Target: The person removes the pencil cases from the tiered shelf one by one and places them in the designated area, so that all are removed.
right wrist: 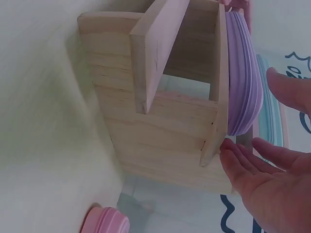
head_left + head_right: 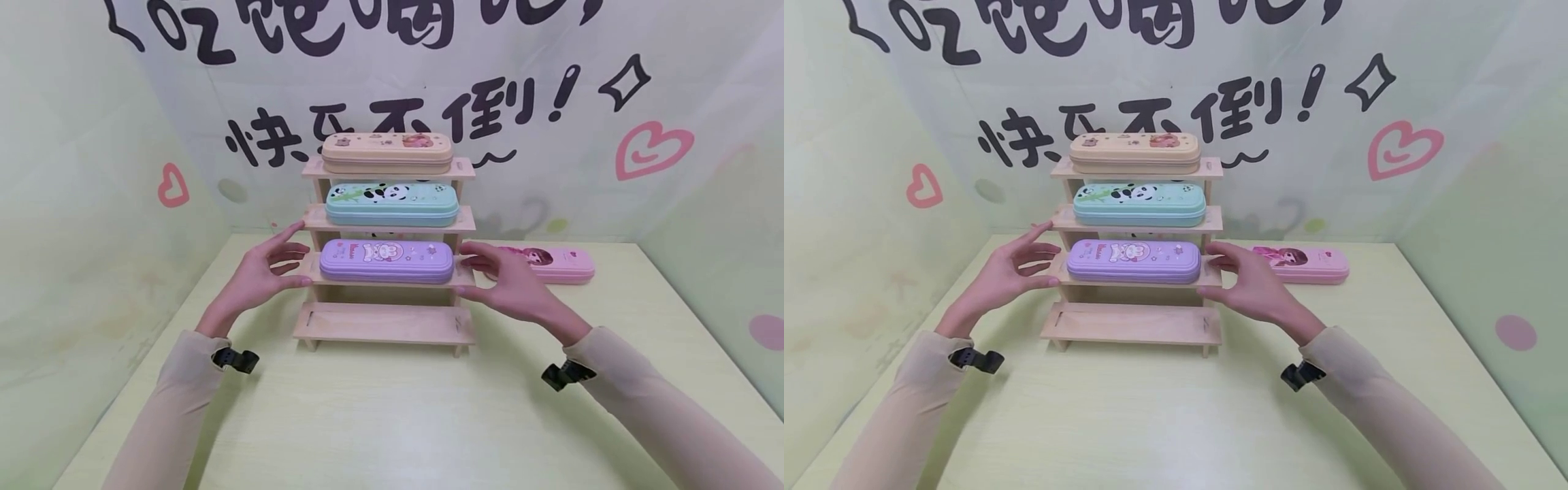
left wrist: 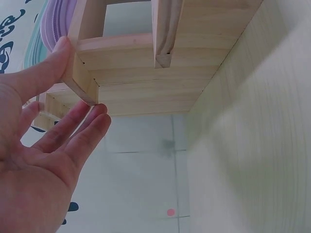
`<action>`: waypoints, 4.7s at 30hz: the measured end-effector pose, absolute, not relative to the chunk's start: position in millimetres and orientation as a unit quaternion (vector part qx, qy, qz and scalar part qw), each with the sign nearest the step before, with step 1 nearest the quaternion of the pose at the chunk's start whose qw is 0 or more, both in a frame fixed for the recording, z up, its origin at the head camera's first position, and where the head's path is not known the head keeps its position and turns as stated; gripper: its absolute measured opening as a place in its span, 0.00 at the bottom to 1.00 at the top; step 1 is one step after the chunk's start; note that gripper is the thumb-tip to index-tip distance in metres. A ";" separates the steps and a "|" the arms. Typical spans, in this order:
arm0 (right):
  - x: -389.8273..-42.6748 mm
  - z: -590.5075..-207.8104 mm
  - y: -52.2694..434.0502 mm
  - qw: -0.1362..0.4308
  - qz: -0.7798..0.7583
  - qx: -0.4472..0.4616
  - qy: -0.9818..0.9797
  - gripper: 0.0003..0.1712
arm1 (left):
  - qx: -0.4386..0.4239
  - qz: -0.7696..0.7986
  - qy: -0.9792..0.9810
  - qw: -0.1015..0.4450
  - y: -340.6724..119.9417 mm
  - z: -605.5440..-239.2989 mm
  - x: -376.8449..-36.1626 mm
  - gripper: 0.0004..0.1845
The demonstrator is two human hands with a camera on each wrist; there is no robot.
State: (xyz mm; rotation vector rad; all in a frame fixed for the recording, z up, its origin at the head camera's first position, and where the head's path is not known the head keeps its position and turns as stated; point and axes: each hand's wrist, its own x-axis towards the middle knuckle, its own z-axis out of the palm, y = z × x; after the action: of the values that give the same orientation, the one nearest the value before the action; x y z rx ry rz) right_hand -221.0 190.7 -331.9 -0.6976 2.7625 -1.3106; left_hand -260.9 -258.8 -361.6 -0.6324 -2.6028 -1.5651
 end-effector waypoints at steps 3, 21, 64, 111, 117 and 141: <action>-225.6 -329.4 182.6 0.004 -0.407 -0.218 0.887 0.43 | -0.204 -0.505 -0.838 0.021 -258.7 -361.4 -261.5 0.56; -238.3 -334.2 168.7 -0.013 -0.392 -0.216 0.894 0.41 | -0.209 -0.509 -0.834 0.023 -259.8 -362.9 -260.2 0.56; -246.0 -328.2 162.5 0.042 -0.363 -0.235 0.901 0.52 | -0.212 -0.515 -0.830 0.024 -260.1 -362.8 -263.4 0.54; -210.8 -337.8 241.5 -0.026 -0.424 -0.225 0.877 0.41 | -0.210 -0.521 -0.827 0.023 -258.5 -361.4 -261.4 0.54; -205.4 -337.0 258.4 -0.048 -0.434 -0.249 0.864 0.41 | -0.212 -0.519 -0.828 0.022 -258.5 -361.4 -261.1 0.54; -188.5 -337.7 360.2 -0.089 -0.442 -0.238 0.860 0.43 | -0.216 -0.519 -0.827 0.018 -258.1 -361.2 -263.3 0.54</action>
State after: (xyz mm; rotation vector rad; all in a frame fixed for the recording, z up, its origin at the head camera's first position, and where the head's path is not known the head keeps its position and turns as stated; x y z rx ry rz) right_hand -188.5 360.2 -337.7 -0.7946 2.8677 -1.4733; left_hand -263.3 -258.1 -361.2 -0.6701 -2.5693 -1.6120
